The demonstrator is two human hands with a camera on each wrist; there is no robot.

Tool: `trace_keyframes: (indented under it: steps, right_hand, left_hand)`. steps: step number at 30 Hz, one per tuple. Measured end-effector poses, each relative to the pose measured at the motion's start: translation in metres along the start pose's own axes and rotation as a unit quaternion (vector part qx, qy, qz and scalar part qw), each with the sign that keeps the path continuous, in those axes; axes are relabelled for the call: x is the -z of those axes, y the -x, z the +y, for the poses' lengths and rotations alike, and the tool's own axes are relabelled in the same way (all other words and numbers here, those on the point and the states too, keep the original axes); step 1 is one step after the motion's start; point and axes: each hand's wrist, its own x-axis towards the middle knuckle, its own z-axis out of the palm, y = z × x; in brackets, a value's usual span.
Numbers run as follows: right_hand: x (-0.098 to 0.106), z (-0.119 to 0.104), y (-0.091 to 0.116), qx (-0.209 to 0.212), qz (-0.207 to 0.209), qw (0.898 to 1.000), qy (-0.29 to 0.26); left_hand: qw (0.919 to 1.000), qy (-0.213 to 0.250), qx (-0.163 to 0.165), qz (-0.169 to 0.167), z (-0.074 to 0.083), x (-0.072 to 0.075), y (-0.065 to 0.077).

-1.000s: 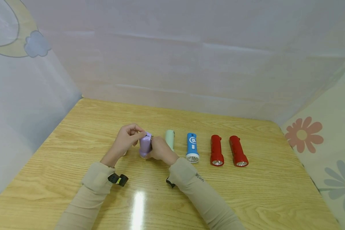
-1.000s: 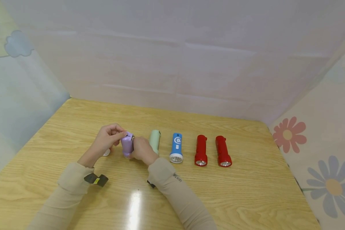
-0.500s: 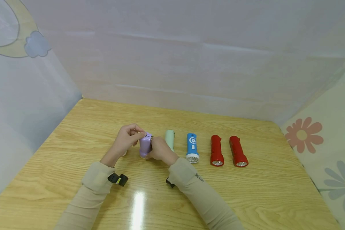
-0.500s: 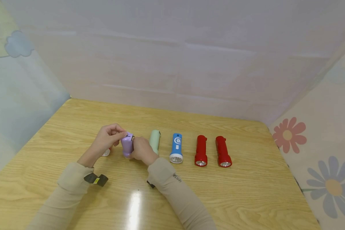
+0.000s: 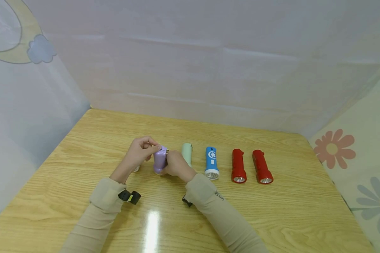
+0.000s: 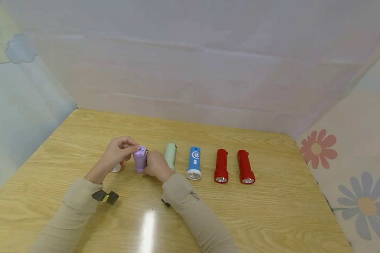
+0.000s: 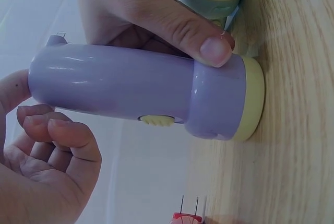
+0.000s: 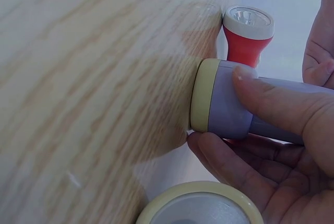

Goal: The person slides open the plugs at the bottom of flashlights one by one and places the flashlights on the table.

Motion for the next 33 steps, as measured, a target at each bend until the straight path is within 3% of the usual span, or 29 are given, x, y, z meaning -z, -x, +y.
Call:
trace_keyframes:
  steps: [13,33]
  right_hand:
    - [0.0014,-0.0012,0.0025,0.031,0.007,0.999,0.016]
    - [0.0031,-0.0018,0.004,0.041,0.011,0.999,0.026]
  left_hand:
    - [0.9998,-0.014,0.015,-0.004,0.0041,-0.0002,-0.0009]
    - [0.9986,-0.04,0.033,-0.008,0.0072,-0.0022,-0.0031]
